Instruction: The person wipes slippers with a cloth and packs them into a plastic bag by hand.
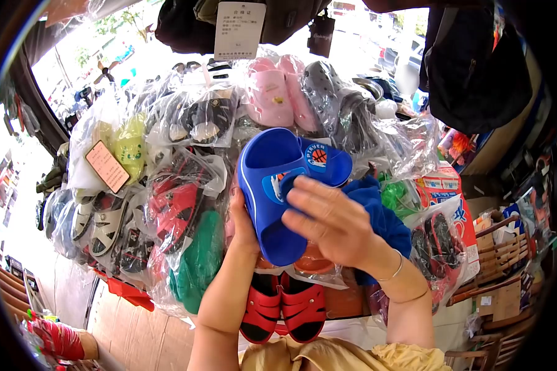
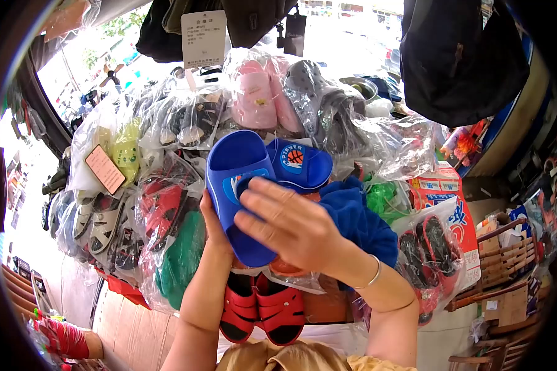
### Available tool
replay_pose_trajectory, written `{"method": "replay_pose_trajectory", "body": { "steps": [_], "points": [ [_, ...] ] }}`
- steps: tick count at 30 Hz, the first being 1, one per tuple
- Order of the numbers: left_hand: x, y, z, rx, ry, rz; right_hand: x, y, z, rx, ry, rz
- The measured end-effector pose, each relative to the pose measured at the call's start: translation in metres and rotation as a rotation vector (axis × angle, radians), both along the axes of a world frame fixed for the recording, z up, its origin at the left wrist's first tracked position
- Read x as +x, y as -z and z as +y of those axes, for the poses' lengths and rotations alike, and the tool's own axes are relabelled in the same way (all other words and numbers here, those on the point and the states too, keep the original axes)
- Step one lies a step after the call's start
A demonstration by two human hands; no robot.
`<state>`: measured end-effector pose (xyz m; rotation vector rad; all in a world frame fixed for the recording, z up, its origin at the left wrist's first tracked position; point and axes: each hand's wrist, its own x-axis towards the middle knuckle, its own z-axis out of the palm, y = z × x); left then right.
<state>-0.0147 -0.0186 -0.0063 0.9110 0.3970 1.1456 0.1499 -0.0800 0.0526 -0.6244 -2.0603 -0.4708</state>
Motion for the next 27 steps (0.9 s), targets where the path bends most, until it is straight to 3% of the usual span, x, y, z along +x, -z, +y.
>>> {"method": "replay_pose_trajectory", "body": {
  "steps": [3,8,9,12,14,15,17,21,27],
  "points": [
    [0.003,0.002,0.003,0.033,0.139,-0.080,0.019,-0.004,0.014,-0.064,0.151,0.160],
    [-0.005,0.010,0.004,0.065,0.075,-0.066,-0.001,0.002,0.003,-0.059,0.049,0.091],
    [-0.004,0.020,0.013,0.057,0.342,-0.549,0.000,0.002,0.002,-0.066,0.050,0.094],
    [-0.006,0.027,0.012,0.066,0.288,-0.474,0.001,-0.001,-0.001,-0.030,0.058,0.051],
    [-0.003,0.005,0.002,0.054,0.061,-0.018,-0.004,-0.002,-0.008,-0.029,0.021,-0.034],
    [-0.003,0.001,0.011,-0.103,0.502,-0.590,-0.011,-0.002,-0.012,-0.090,-0.096,-0.067],
    [-0.001,-0.005,-0.001,-0.092,0.116,-0.059,-0.010,-0.005,-0.012,-0.094,-0.084,-0.051],
    [0.002,0.005,0.003,-0.011,0.162,-0.053,0.012,-0.004,0.009,-0.035,0.162,0.128],
    [-0.004,0.003,0.000,0.040,0.063,0.004,-0.004,0.006,0.003,0.034,0.104,-0.023]
  ]
}}
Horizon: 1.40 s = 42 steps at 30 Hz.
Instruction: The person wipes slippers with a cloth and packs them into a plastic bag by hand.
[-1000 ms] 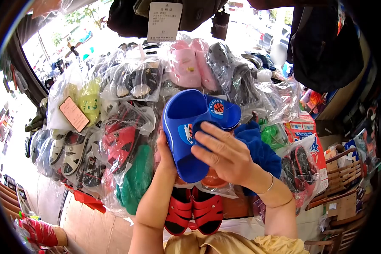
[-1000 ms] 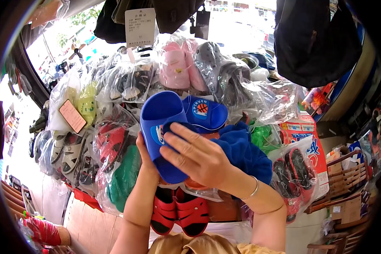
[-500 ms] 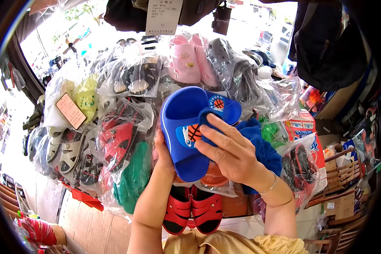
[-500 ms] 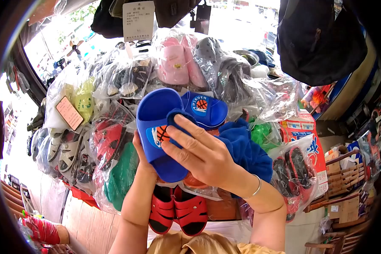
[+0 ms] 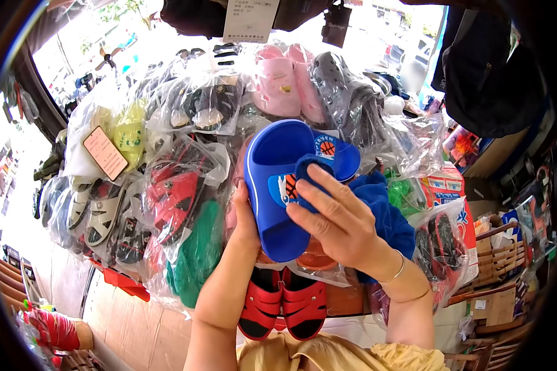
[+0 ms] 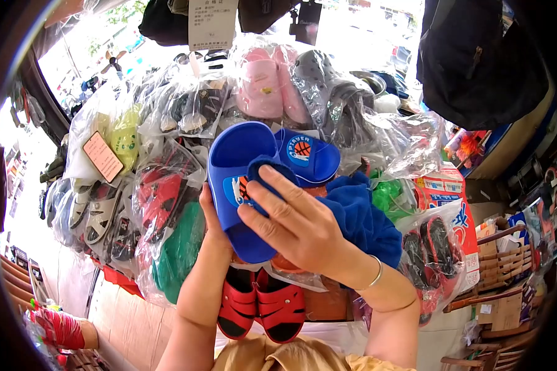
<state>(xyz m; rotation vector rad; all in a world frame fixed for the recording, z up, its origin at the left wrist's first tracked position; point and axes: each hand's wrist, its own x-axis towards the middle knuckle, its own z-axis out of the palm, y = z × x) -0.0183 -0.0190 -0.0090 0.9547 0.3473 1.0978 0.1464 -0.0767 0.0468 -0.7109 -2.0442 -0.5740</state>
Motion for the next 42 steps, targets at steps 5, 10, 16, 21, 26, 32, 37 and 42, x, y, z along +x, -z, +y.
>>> {"method": "replay_pose_trajectory", "body": {
  "steps": [5,10,16,21,26,32,37,42],
  "points": [
    [0.000,0.000,0.003,-0.055,0.087,-0.036,-0.009,-0.007,-0.015,-0.112,-0.159,-0.060],
    [0.004,0.000,-0.001,-0.034,0.035,-0.022,0.013,-0.010,0.004,0.031,0.038,0.077],
    [0.000,-0.003,-0.003,-0.100,0.070,0.005,-0.014,-0.006,-0.016,-0.141,-0.226,-0.014],
    [0.003,0.000,0.001,0.025,0.110,-0.011,0.016,-0.017,-0.002,-0.041,0.046,0.137],
    [0.004,-0.004,-0.011,0.040,-0.005,0.125,0.001,-0.010,-0.007,-0.021,0.014,-0.008],
    [0.006,0.004,-0.013,-0.082,0.109,0.056,-0.005,-0.013,-0.017,-0.090,-0.130,0.000],
    [0.017,0.019,-0.005,0.256,0.037,0.117,-0.003,-0.015,-0.016,-0.068,-0.025,-0.022],
    [0.018,0.044,0.006,-0.286,0.413,-0.248,-0.010,-0.013,-0.019,-0.097,-0.200,-0.047]
  ]
}}
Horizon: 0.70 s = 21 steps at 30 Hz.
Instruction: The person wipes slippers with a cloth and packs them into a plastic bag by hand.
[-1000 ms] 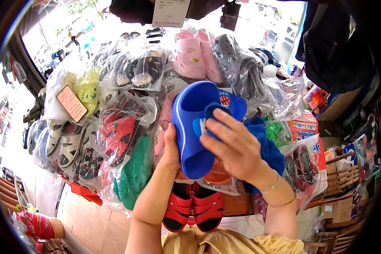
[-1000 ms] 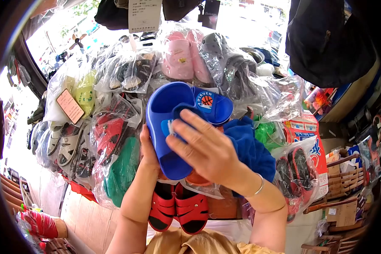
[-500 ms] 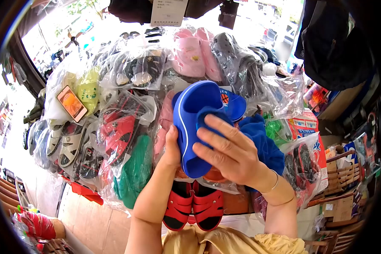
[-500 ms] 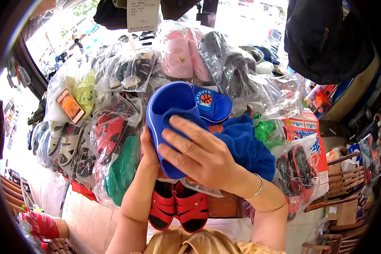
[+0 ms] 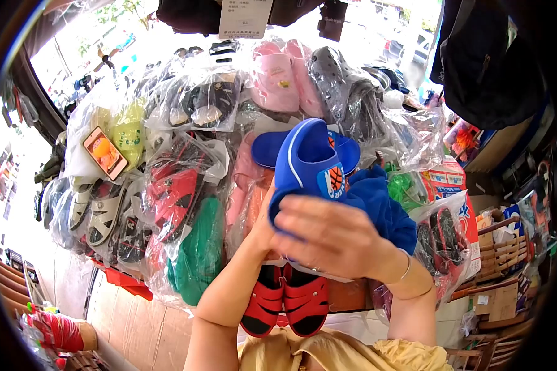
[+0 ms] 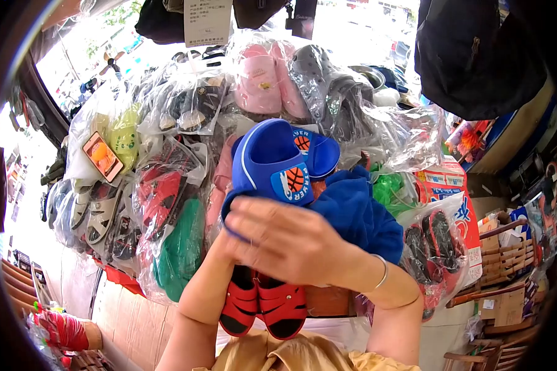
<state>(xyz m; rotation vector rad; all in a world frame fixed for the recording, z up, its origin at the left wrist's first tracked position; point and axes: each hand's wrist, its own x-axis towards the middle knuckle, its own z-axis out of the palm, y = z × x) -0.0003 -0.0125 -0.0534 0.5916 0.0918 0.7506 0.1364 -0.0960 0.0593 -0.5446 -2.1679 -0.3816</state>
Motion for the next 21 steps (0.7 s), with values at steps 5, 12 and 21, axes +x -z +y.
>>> {"method": "replay_pose_trajectory", "body": {
  "steps": [5,12,21],
  "points": [
    [0.002,-0.050,-0.028,0.578,-0.367,0.346,0.019,-0.008,0.005,0.116,0.215,-0.003],
    [0.001,-0.032,-0.018,0.252,-0.135,-0.027,0.007,-0.010,-0.008,-0.040,-0.010,-0.050],
    [-0.011,-0.047,-0.011,0.709,-0.178,0.242,0.013,-0.014,-0.002,-0.023,0.030,-0.066]
  ]
}}
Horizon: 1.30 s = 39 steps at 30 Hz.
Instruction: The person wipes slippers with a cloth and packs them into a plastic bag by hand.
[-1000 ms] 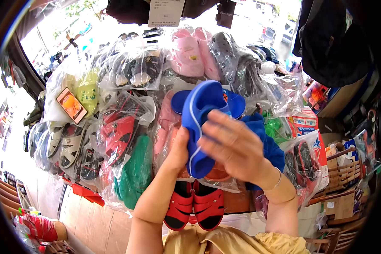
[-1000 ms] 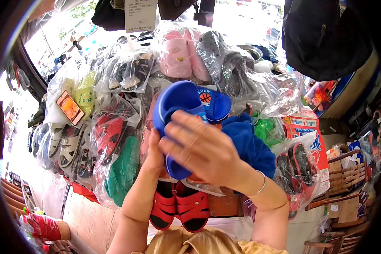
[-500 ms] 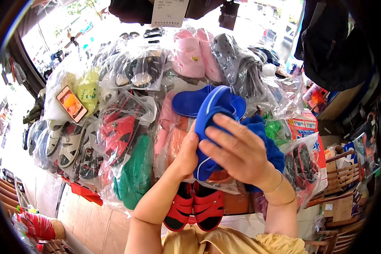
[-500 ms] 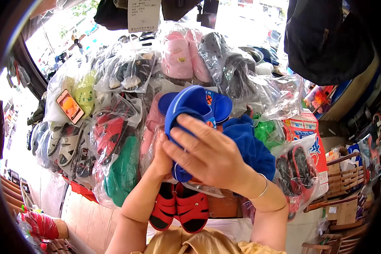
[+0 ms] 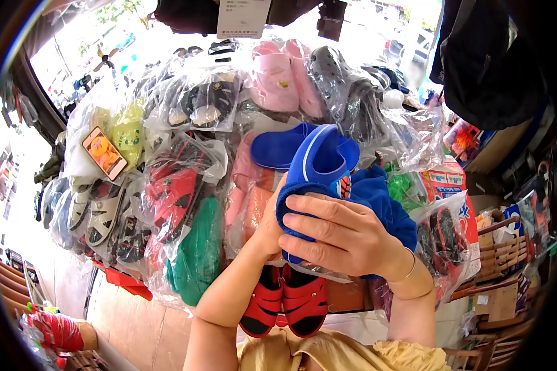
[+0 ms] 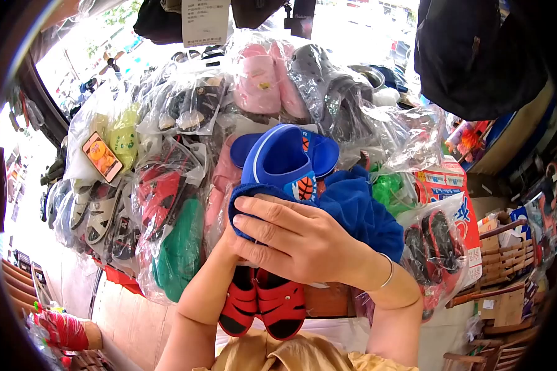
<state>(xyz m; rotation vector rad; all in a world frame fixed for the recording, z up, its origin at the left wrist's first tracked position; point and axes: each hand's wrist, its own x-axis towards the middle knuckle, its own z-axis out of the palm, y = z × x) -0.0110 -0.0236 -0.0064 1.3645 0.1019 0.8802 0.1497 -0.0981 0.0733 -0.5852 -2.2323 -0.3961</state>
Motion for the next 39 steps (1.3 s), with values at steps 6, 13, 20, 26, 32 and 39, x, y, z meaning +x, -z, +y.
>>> {"method": "replay_pose_trajectory", "body": {
  "steps": [6,13,20,26,32,39],
  "points": [
    [0.016,-0.004,-0.016,0.035,-0.184,0.003,0.028,-0.005,0.015,0.126,0.180,0.092],
    [0.016,-0.006,-0.017,0.174,-0.067,0.120,0.056,-0.005,0.024,0.119,0.461,0.353],
    [0.015,-0.008,-0.016,0.112,-0.079,0.130,0.041,-0.013,0.017,0.107,0.254,0.207],
    [0.014,-0.006,-0.014,0.093,-0.107,0.054,0.054,0.001,0.032,-0.112,0.285,0.473],
    [0.018,-0.005,-0.014,0.051,-0.084,-0.003,0.043,-0.006,0.022,0.034,0.157,0.330],
    [0.011,0.001,-0.012,-0.035,-0.093,0.001,0.052,0.015,0.042,-0.272,0.284,0.510]
  ]
}}
